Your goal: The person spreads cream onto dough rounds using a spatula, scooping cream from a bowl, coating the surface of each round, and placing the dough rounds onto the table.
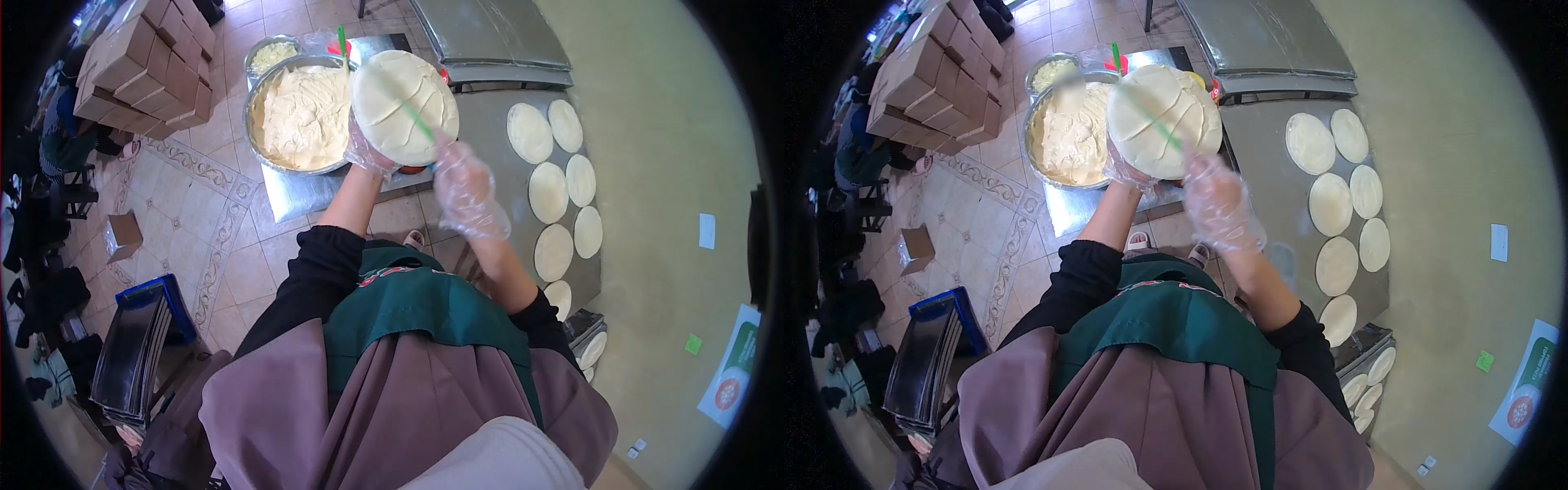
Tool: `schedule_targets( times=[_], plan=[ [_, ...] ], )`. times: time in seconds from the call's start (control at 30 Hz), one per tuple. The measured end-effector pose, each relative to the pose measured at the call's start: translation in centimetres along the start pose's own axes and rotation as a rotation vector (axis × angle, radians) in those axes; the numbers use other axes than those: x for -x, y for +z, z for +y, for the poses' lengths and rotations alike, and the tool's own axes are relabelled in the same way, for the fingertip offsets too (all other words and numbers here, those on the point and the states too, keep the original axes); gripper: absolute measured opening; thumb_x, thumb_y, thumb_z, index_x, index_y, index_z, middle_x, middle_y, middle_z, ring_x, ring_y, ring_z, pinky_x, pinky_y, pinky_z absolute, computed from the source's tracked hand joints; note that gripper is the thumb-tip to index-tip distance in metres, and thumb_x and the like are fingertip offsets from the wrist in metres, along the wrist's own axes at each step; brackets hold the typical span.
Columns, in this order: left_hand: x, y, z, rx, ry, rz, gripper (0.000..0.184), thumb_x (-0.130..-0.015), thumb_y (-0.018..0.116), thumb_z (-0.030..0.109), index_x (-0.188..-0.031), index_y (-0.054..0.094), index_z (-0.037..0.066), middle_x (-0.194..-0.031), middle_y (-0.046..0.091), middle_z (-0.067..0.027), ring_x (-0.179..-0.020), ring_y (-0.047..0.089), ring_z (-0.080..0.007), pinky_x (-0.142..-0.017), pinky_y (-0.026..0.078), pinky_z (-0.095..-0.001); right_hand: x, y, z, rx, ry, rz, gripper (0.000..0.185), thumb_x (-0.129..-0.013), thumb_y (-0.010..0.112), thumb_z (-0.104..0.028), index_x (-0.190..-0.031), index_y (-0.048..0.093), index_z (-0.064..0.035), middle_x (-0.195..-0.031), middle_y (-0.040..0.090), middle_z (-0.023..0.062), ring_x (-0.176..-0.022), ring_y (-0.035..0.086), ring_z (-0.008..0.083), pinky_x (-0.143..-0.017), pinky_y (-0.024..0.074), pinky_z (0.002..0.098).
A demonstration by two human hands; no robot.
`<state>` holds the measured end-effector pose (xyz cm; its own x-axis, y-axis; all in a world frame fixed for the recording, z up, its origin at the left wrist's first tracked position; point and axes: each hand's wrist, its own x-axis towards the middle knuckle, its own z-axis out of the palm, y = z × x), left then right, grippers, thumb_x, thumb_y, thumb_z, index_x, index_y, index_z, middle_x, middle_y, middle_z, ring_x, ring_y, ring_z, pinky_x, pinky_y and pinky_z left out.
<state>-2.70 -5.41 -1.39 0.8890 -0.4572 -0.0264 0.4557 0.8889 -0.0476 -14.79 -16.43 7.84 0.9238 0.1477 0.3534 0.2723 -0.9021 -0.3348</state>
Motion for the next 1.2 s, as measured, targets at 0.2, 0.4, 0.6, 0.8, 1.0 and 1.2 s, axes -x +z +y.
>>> schedule_targets(
  times=[0.2, 0.4, 0.6, 0.8, 1.0, 1.2],
  plan=[
    [-0.1, 0.1, -0.4, 0.008, -0.147, -0.093, 0.051, -0.095, 0.034, 0.043, -0.131, 0.046, 0.008, -0.129, 0.052, -0.0156, -0.118, 0.051, -0.0320, -0.100, 0.041, -0.0503, 0.6, 0.9, 3.0, 0.187, 0.095, 0.027, 0.047, -0.080, 0.053, -0.001, -0.127, 0.051, -0.0056, -0.077, 0.057, 0.0141, -0.059, 0.059, 0.0312, -0.052, 0.0498, 0.0400],
    [-1.1, -2.1, -1.3, -0.051, -0.230, -0.069, 0.060, -0.094, 0.029, 0.050, -0.136, 0.040, 0.009, -0.136, 0.045, -0.0172, -0.122, 0.047, -0.0358, -0.103, 0.038, -0.0526, 2.0, 0.0, -1.4, 0.045, -0.008, -0.147, 0.049, -0.080, 0.053, 0.000, -0.128, 0.052, -0.0100, -0.077, 0.056, 0.0157, -0.066, 0.059, 0.0310, -0.057, 0.0498, 0.0387],
    [-0.7, -1.6, -0.2, 0.094, -0.224, -0.111, 0.048, -0.095, 0.036, 0.039, -0.127, 0.050, 0.006, -0.125, 0.055, -0.0171, -0.111, 0.056, -0.0340, -0.094, 0.046, -0.0509, 2.9, -1.4, 2.7, 0.082, 0.142, 0.079, 0.052, -0.079, 0.054, 0.001, -0.130, 0.049, -0.0090, -0.077, 0.056, 0.0146, -0.061, 0.059, 0.0301, -0.052, 0.0480, 0.0400],
    [-0.7, -0.5, -0.7, 0.088, -0.302, -0.095, 0.047, -0.095, 0.037, 0.038, -0.126, 0.051, 0.006, -0.123, 0.057, -0.0154, -0.110, 0.057, -0.0331, -0.094, 0.047, -0.0506, 4.7, -0.5, 3.8, 0.136, 0.191, 0.050, 0.049, -0.079, 0.052, 0.001, -0.128, 0.049, -0.0068, -0.076, 0.055, 0.0130, -0.062, 0.059, 0.0304, -0.052, 0.0492, 0.0406],
    [-1.5, -1.1, -0.9, -0.067, -0.250, -0.130, 0.052, -0.095, 0.033, 0.042, -0.134, 0.042, 0.009, -0.133, 0.049, -0.0141, -0.119, 0.050, -0.0329, -0.097, 0.044, -0.0522, 6.5, -1.6, -0.5, 0.020, 0.105, -0.167, 0.045, -0.081, 0.053, -0.002, -0.126, 0.051, -0.0068, -0.077, 0.055, 0.0144, -0.062, 0.059, 0.0327, -0.052, 0.0492, 0.0406],
    [-0.7, -0.8, 1.1, 0.078, -0.309, -0.131, 0.051, -0.095, 0.034, 0.041, -0.132, 0.045, 0.008, -0.131, 0.051, -0.0142, -0.119, 0.050, -0.0327, -0.097, 0.044, -0.0515, 5.5, -3.1, 3.2, 0.004, 0.166, 0.136, 0.034, -0.086, 0.051, -0.006, -0.120, 0.056, -0.0070, -0.074, 0.055, 0.0142, -0.060, 0.059, 0.0325, -0.051, 0.0483, 0.0410]
  ],
)
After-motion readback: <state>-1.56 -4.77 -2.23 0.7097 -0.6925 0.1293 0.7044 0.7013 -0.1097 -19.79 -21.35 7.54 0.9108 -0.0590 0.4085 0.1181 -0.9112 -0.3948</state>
